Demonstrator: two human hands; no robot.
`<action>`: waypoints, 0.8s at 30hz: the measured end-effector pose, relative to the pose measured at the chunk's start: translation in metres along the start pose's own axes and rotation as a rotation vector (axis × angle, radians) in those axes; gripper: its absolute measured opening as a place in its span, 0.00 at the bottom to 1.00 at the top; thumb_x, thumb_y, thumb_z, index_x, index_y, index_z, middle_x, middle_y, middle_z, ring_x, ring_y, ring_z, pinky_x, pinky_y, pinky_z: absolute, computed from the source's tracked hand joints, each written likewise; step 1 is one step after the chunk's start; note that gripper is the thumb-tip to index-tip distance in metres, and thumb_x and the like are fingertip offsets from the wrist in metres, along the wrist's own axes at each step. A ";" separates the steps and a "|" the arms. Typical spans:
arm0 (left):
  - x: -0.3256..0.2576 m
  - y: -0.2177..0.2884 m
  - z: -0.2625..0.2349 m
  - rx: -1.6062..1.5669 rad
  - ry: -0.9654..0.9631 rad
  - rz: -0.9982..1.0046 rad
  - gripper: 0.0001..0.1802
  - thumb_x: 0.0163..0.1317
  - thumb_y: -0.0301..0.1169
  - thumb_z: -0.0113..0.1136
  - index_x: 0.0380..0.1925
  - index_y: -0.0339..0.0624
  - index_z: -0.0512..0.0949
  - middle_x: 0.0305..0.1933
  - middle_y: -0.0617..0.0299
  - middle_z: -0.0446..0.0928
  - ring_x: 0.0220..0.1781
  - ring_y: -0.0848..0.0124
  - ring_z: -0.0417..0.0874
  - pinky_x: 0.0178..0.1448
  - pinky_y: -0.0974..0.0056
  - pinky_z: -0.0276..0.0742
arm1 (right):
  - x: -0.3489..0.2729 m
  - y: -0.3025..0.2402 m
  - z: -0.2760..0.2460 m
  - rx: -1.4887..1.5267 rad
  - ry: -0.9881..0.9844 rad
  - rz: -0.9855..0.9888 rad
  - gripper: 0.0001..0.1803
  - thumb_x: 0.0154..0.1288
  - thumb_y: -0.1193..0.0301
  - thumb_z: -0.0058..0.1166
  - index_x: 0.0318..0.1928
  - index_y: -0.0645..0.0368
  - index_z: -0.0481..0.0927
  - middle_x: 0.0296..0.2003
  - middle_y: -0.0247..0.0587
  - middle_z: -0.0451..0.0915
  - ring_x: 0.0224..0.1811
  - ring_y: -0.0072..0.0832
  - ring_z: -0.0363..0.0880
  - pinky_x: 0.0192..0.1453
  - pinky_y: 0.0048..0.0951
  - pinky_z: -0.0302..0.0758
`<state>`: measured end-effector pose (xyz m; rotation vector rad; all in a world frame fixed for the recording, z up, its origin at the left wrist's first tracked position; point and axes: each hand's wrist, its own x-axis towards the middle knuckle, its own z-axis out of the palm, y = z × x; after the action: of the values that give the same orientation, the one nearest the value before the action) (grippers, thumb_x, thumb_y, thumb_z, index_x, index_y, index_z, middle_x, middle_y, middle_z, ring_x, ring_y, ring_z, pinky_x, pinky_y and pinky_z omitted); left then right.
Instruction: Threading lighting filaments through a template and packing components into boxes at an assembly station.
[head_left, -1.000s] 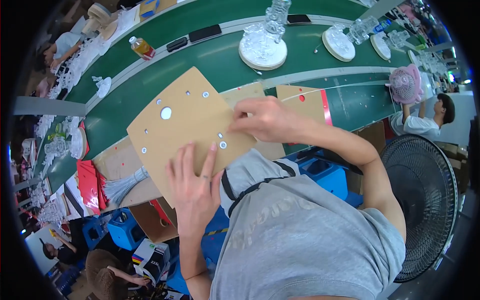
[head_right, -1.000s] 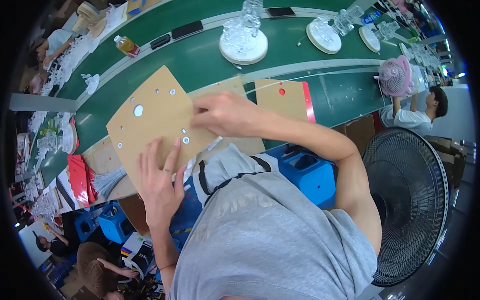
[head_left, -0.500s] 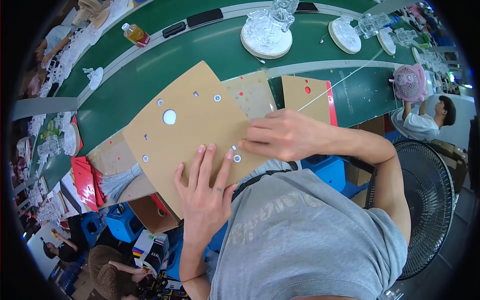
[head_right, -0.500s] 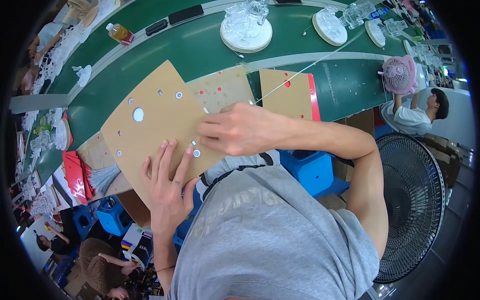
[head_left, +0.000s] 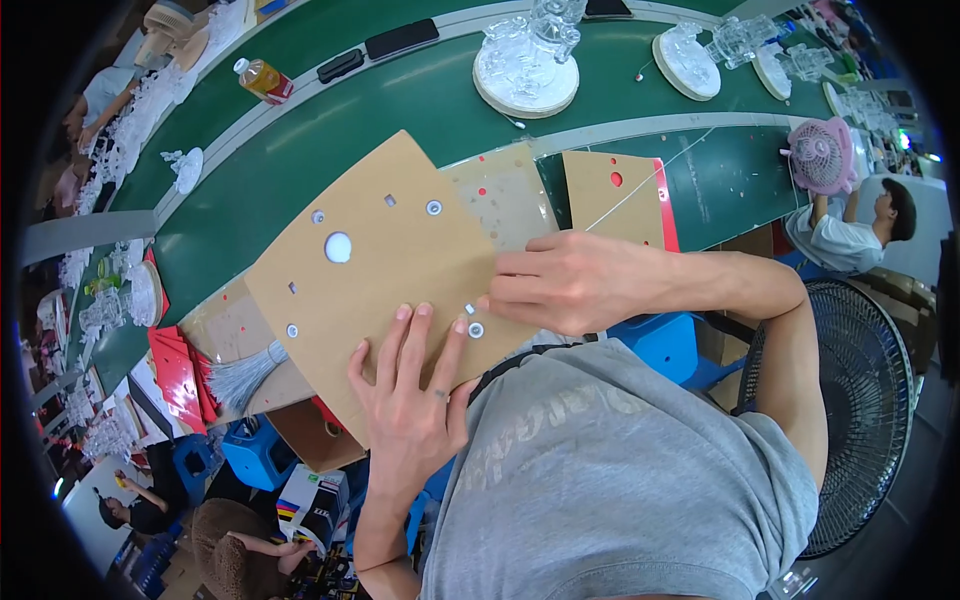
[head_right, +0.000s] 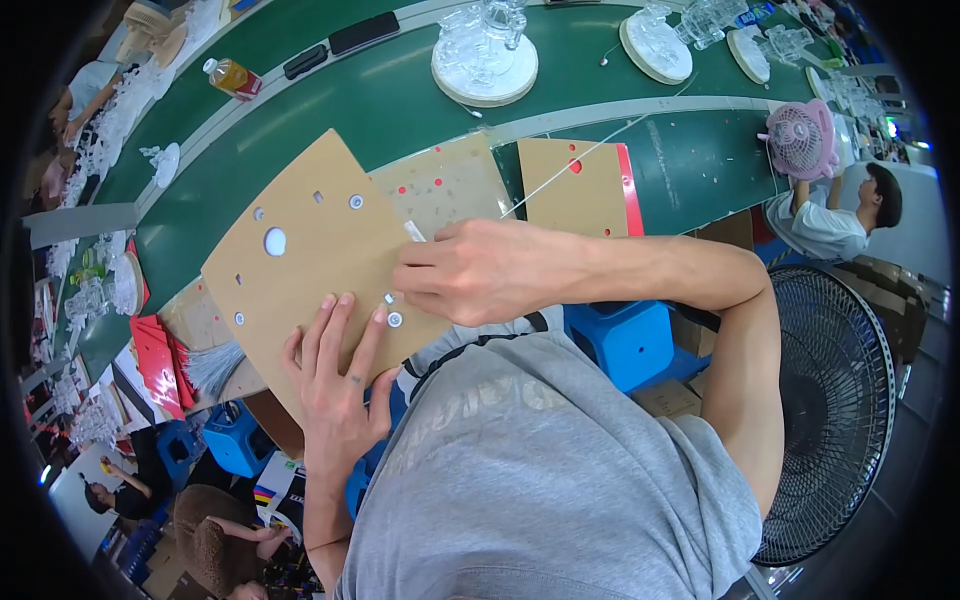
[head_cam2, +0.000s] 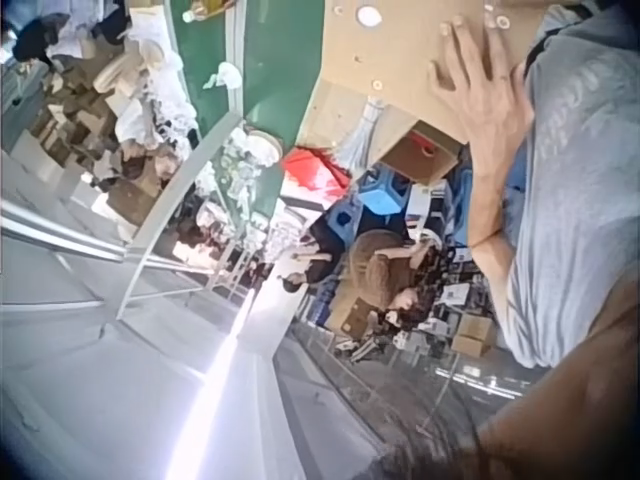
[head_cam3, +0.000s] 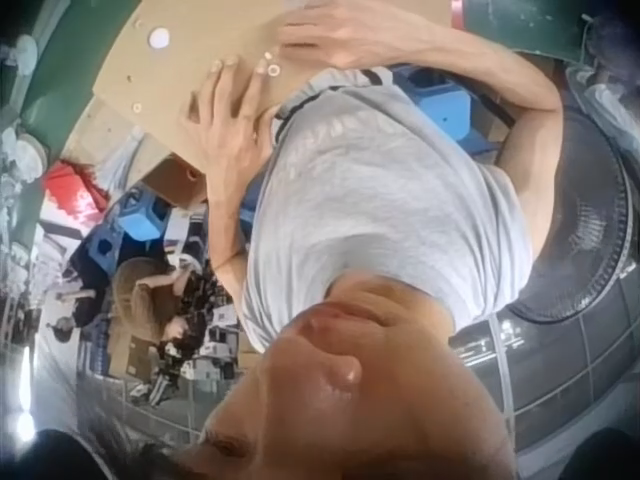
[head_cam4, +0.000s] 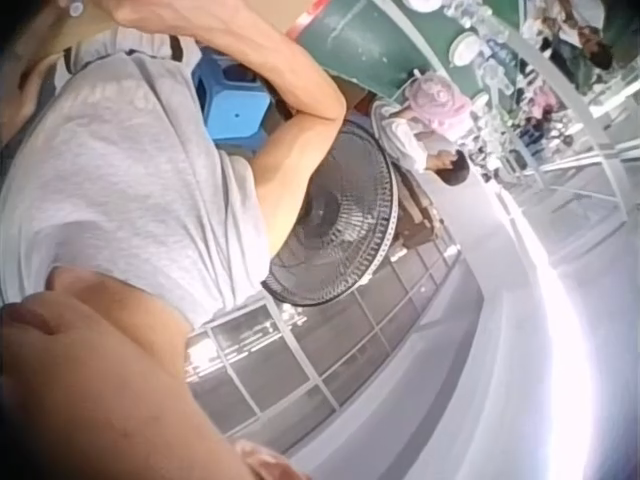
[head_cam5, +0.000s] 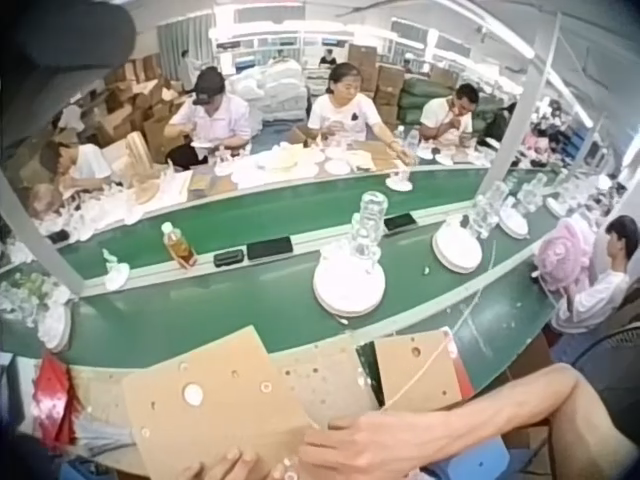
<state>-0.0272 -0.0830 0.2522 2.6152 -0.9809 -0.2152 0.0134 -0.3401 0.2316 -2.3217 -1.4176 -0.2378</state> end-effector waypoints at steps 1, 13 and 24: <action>0.000 -0.001 0.000 0.007 -0.003 -0.004 0.29 0.58 0.37 0.63 0.62 0.50 0.76 0.70 0.51 0.66 0.72 0.56 0.65 0.69 0.40 0.52 | 0.000 0.001 0.000 -0.002 0.004 -0.014 0.09 0.45 0.73 0.58 0.26 0.67 0.79 0.30 0.40 0.69 0.38 0.28 0.76 0.30 0.26 0.79; -0.007 -0.011 0.008 0.089 0.089 0.090 0.27 0.69 0.47 0.49 0.63 0.46 0.74 0.68 0.44 0.67 0.68 0.44 0.67 0.69 0.40 0.55 | 0.006 0.003 0.021 -0.137 0.065 -0.159 0.10 0.46 0.69 0.58 0.22 0.65 0.77 0.29 0.39 0.70 0.35 0.32 0.77 0.33 0.30 0.76; -0.004 -0.004 -0.008 0.012 0.004 0.157 0.26 0.67 0.39 0.57 0.64 0.45 0.73 0.65 0.38 0.67 0.66 0.39 0.66 0.68 0.39 0.62 | 0.008 -0.003 0.004 -0.207 -0.006 -0.187 0.07 0.48 0.70 0.59 0.20 0.61 0.82 0.32 0.40 0.76 0.40 0.32 0.78 0.29 0.32 0.81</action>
<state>-0.0252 -0.0753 0.2586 2.5326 -1.1824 -0.1665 0.0144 -0.3309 0.2318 -2.3503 -1.6866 -0.4511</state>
